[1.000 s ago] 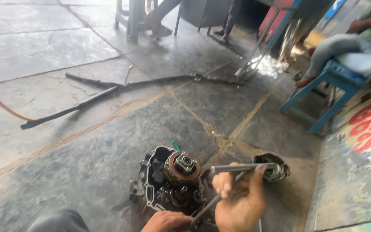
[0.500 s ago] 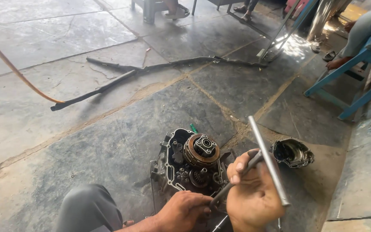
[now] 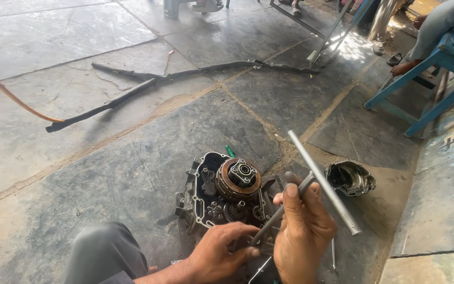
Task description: The recorder is repairing an internal motorcycle engine component using tools.
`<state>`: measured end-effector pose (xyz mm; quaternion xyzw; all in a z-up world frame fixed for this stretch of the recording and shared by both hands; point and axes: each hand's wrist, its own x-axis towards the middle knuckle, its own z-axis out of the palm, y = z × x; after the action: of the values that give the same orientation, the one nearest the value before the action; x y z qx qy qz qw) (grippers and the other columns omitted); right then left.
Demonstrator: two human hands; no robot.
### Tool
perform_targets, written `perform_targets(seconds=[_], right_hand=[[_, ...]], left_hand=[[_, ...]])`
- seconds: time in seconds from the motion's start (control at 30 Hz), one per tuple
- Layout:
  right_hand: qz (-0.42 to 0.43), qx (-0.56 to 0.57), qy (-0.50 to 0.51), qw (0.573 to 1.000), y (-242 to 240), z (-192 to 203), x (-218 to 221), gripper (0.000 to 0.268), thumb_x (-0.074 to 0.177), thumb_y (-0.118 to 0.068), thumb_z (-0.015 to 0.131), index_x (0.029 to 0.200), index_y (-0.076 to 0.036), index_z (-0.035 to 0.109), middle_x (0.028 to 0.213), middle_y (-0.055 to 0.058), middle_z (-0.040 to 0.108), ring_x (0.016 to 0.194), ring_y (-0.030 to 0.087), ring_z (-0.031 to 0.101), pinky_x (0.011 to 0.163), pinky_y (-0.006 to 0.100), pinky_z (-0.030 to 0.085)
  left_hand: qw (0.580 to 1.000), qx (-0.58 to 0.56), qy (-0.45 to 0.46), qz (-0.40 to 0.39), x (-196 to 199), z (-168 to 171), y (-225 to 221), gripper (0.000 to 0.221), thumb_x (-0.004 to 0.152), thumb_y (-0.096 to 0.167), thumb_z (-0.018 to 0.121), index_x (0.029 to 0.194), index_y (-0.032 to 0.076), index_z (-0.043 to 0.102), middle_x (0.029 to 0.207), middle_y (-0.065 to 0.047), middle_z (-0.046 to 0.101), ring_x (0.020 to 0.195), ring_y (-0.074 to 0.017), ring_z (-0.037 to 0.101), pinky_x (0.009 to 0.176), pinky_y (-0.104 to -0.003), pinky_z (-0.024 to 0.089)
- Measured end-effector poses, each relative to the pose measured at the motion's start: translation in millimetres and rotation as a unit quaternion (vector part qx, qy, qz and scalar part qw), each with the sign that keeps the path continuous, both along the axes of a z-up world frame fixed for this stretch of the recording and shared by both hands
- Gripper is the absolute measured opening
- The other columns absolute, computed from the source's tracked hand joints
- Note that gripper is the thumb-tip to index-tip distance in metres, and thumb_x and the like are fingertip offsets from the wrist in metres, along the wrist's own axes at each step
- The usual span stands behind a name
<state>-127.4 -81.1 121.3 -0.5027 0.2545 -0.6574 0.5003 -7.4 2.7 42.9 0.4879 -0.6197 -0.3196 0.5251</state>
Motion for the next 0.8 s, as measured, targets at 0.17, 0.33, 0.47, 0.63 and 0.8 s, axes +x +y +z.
perform_targets(seconds=[0.17,0.33,0.47,0.63,0.8], right_hand=[[0.035,-0.053,0.015,0.998,-9.4,-1.2,-14.3,0.021,0.094,0.0,0.074,0.115,0.002,0.072,0.109,0.018,0.075,0.09,0.017,0.072,0.08,0.034,0.061],[0.059,-0.089,0.067,0.992,-12.6,1.8,-20.5,0.019,0.099,-0.001,0.071,0.115,0.007,0.072,0.099,0.022,0.076,0.086,0.025,0.076,0.083,0.04,0.065],[0.19,-0.03,-0.019,0.981,-10.8,7.4,-16.3,0.024,0.106,-0.016,0.058,0.118,0.002,0.07,0.095,0.024,0.077,0.078,0.029,0.078,0.072,0.041,0.066],[0.243,0.024,-0.106,0.964,-13.9,6.5,-13.8,0.019,0.106,-0.016,0.059,0.115,-0.003,0.069,0.092,0.019,0.073,0.073,0.022,0.068,0.062,0.031,0.055],[0.278,0.071,-0.158,0.945,-26.1,-5.3,-17.8,0.008,0.104,-0.014,0.067,0.109,-0.009,0.07,0.091,0.01,0.069,0.079,0.019,0.062,0.069,0.033,0.049]], left_hand=[[0.993,-0.026,0.035,-0.112,6.6,1.8,-0.2,0.032,0.101,0.019,0.063,0.13,0.007,0.068,0.108,-0.013,0.077,0.103,-0.0233,0.075,0.089,-0.033,0.059],[0.99,0.122,0.05,-0.057,1.9,-10.6,-4.1,0.025,0.091,0.025,0.077,0.111,0.01,0.077,0.094,-0.006,0.082,0.083,-0.0153,0.08,0.074,-0.026,0.064],[0.986,0.145,-0.005,0.081,-4.8,2.3,-3.1,0.035,0.069,0.032,0.094,0.087,0.007,0.077,0.078,-0.006,0.079,0.068,-0.0154,0.076,0.061,-0.028,0.06],[0.996,0.02,-0.057,0.072,-4.2,5.9,-0.1,0.036,0.079,0.03,0.088,0.104,0.008,0.075,0.089,-0.006,0.075,0.071,-0.0221,0.073,0.062,-0.033,0.058],[0.995,0.019,-0.073,-0.069,7.8,-0.8,4.1,0.029,0.088,0.013,0.076,0.117,0.009,0.074,0.098,-0.011,0.079,0.091,-0.0292,0.078,0.079,-0.036,0.061]])
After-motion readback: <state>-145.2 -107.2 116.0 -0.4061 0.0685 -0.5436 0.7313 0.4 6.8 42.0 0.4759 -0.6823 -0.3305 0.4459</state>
